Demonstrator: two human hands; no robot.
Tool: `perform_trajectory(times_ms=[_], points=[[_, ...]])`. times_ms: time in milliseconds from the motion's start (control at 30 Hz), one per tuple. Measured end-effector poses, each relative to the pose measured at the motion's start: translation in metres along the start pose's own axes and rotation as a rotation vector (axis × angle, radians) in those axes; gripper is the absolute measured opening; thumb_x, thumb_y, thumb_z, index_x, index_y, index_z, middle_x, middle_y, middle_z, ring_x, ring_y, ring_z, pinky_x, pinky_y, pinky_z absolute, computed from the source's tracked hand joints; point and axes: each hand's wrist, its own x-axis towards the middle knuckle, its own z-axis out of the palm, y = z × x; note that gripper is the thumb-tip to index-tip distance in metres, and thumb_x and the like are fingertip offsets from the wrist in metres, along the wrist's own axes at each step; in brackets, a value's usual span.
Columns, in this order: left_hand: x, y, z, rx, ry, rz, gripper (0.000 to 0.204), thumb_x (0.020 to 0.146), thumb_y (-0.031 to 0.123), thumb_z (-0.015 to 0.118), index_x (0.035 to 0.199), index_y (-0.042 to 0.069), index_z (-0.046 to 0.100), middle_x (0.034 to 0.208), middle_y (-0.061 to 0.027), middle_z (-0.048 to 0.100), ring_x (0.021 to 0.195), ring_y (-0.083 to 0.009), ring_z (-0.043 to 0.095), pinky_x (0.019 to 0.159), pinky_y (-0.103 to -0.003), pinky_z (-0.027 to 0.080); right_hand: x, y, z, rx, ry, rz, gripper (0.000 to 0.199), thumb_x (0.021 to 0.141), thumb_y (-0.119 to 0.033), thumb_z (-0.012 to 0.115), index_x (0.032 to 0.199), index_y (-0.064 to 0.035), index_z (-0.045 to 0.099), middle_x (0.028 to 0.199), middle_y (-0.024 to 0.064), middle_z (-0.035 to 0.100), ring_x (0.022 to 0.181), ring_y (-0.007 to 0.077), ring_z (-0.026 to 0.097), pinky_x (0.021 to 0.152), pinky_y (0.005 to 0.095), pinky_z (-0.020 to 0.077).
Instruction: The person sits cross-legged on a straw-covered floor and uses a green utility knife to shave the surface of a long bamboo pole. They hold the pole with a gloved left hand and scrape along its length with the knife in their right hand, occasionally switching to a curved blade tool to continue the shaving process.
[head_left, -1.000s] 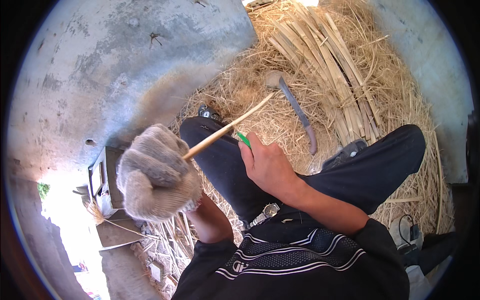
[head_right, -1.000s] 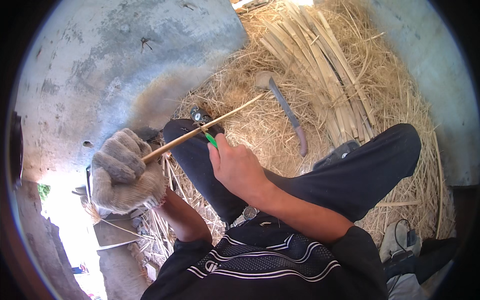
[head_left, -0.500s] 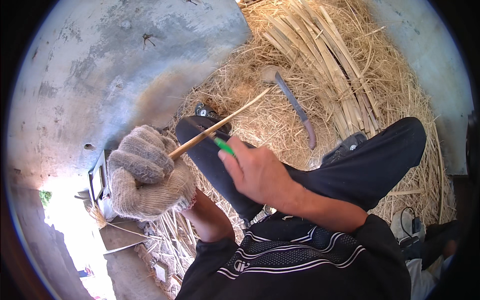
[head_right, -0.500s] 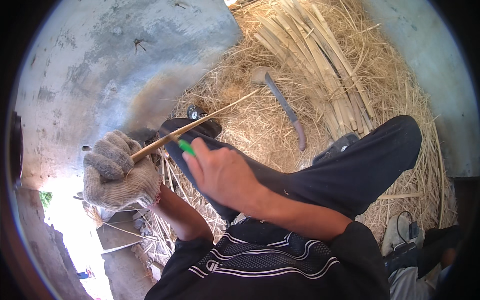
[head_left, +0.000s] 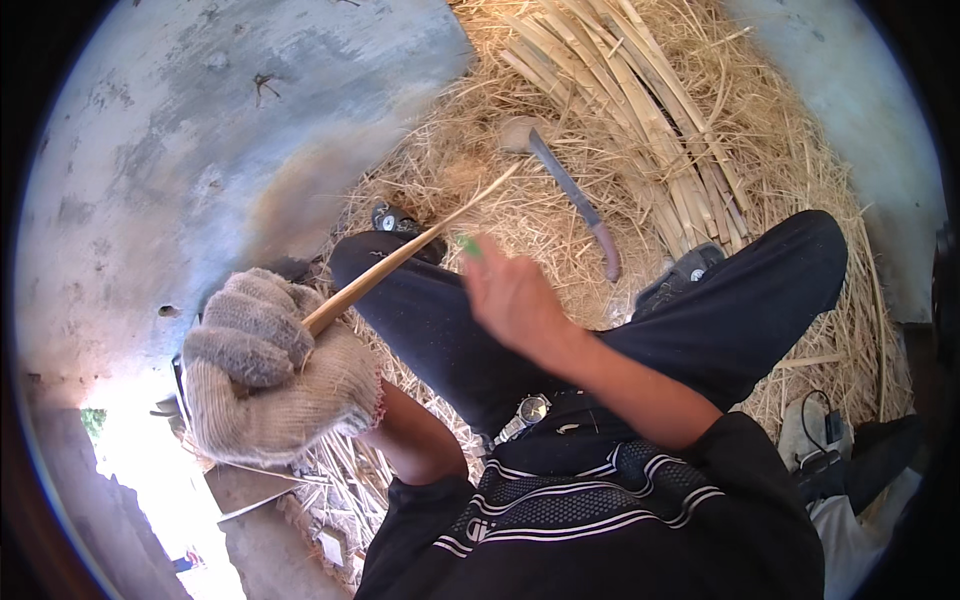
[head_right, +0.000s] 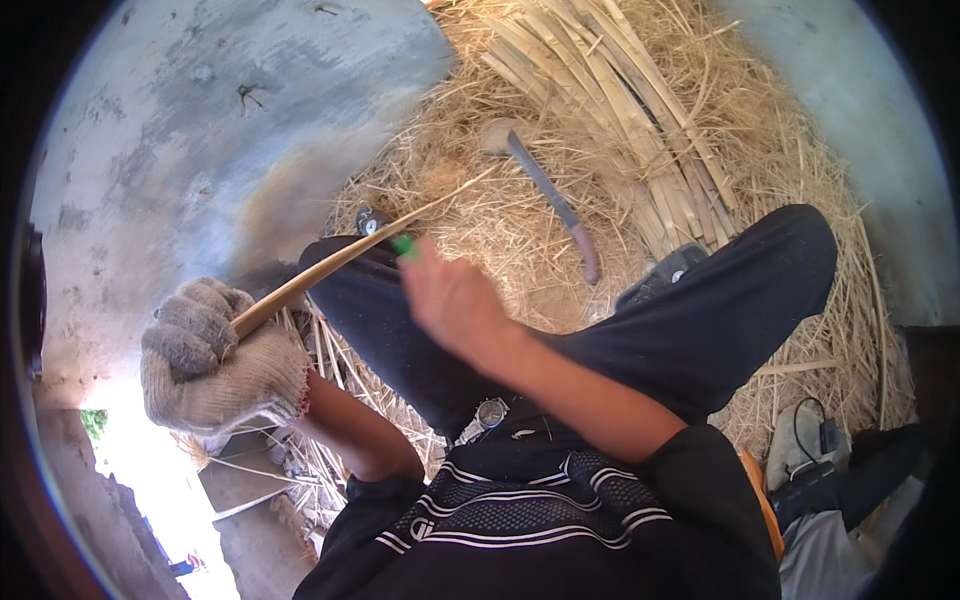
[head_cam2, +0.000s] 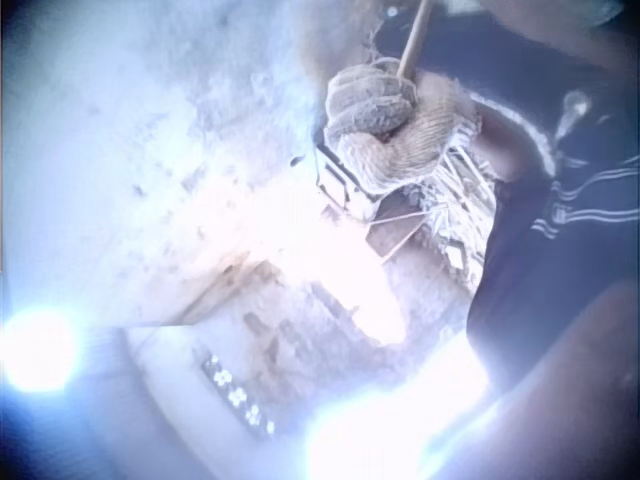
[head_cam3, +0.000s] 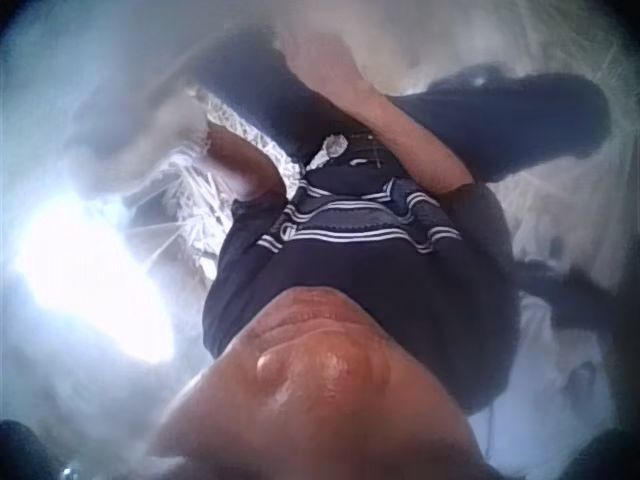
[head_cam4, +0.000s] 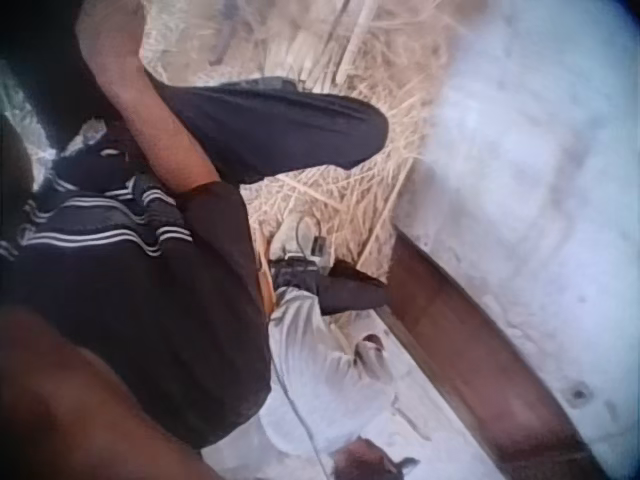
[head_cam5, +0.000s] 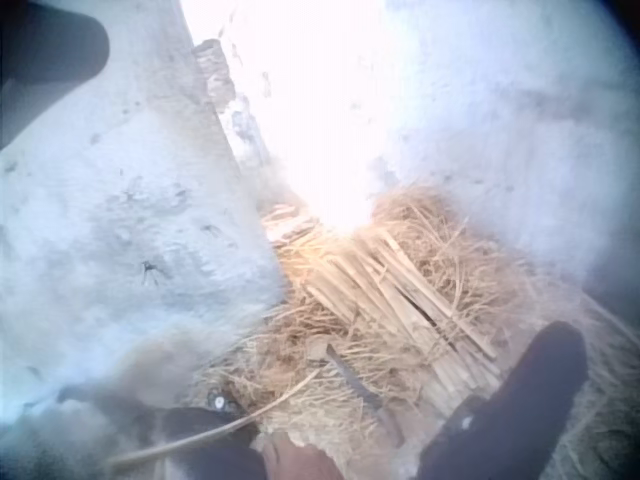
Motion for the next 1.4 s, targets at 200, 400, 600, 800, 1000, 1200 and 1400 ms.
perform_trajectory(times_ms=[200, 400, 600, 800, 1000, 1200, 1400], points=[[-0.002, 0.000, 0.004, 0.022, 0.092, 0.087, 0.028, 0.077, 0.017, 0.039, 0.051, 0.017, 0.030, 0.043, 0.0032, 0.029, 0.035, -0.0080, 0.022, 0.036, -0.022, 0.020, -0.001, -0.009, -0.019, 0.045, -0.050, -0.113, 0.028, 0.099, -0.027, 0.049, 0.099, -0.0002, 0.055, 0.057, 0.0228, 0.058, 0.054, 0.0435, 0.061, 0.051, 0.0510, 0.0508], [-0.002, -0.008, 0.013, 0.172, 0.218, 0.101, 0.037, 0.089, 0.032, 0.039, 0.055, 0.017, 0.034, 0.046, 0.0038, 0.030, 0.037, -0.0079, 0.028, 0.037, -0.022, 0.026, 0.013, 0.014, 0.001, 0.115, 0.027, 0.078, 0.022, 0.097, -0.022, 0.053, 0.100, 0.0001, 0.056, 0.059, 0.0243, 0.058, 0.056, 0.0433, 0.061, 0.052, 0.0493, 0.0481], [-0.006, -0.008, 0.002, 0.228, 0.361, 0.079, 0.037, 0.093, 0.037, 0.041, 0.062, 0.016, 0.039, 0.053, 0.0055, 0.033, 0.040, -0.0081, 0.034, 0.038, -0.020, 0.033, 0.002, -0.020, -0.022, 0.118, -0.137, -0.179, 0.025, 0.099, -0.023, 0.050, 0.100, 0.0020, 0.056, 0.059, 0.0254, 0.058, 0.056, 0.0445, 0.061, 0.050, 0.0495, 0.0480], [-0.010, -0.009, 0.013, 0.242, 0.325, 0.071, 0.032, 0.097, 0.036, 0.042, 0.077, 0.011, 0.045, 0.063, 0.0032, 0.039, 0.046, -0.0080, 0.041, 0.039, -0.022, 0.040, 0.030, 0.055, 0.021, 0.012, 0.158, 0.087, 0.026, 0.098, -0.023, 0.052, 0.104, 0.0017, 0.057, 0.059, 0.0253, 0.058, 0.057, 0.0444, 0.061, 0.051, 0.0509, 0.0470], [-0.005, -0.030, -0.029, 0.599, 0.231, 0.449, 0.031, 0.098, 0.033, 0.042, 0.080, 0.009, 0.046, 0.064, 0.0016, 0.041, 0.046, -0.0083, 0.042, 0.039, -0.021, 0.043, 0.014, -0.012, -0.016, 0.159, -0.129, -0.221, 0.028, 0.099, -0.026, 0.050, 0.105, 0.0012, 0.053, 0.066, 0.0251, 0.062, 0.059, 0.0404, 0.064, 0.050, 0.0490, 0.0506], [-0.003, -0.010, 0.029, 0.514, 0.498, 0.142, 0.046, 0.101, 0.039, 0.035, 0.062, 0.013, 0.035, 0.054, 0.0036, 0.032, 0.042, -0.0112, 0.034, 0.040, -0.025, 0.035, 0.042, 0.075, 0.022, -0.237, 0.090, 0.052, 0.025, 0.098, -0.024, 0.051, 0.109, -0.0020, 0.055, 0.061, 0.0253, 0.058, 0.059, 0.0393, 0.065, 0.051, 0.0485, 0.0517], [0.001, -0.015, -0.013, 0.556, 0.362, 0.141, 0.040, 0.101, 0.040, 0.036, 0.077, 0.008, 0.041, 0.061, 0.0026, 0.037, 0.043, -0.0092, 0.037, 0.038, -0.023, 0.039, 0.011, -0.025, -0.008, 0.050, -0.097, -0.256, 0.023, 0.097, -0.023, 0.052, 0.107, -0.0033, 0.056, 0.063, 0.0257, 0.060, 0.060, 0.0419, 0.064, 0.052, 0.0499, 0.0523]])
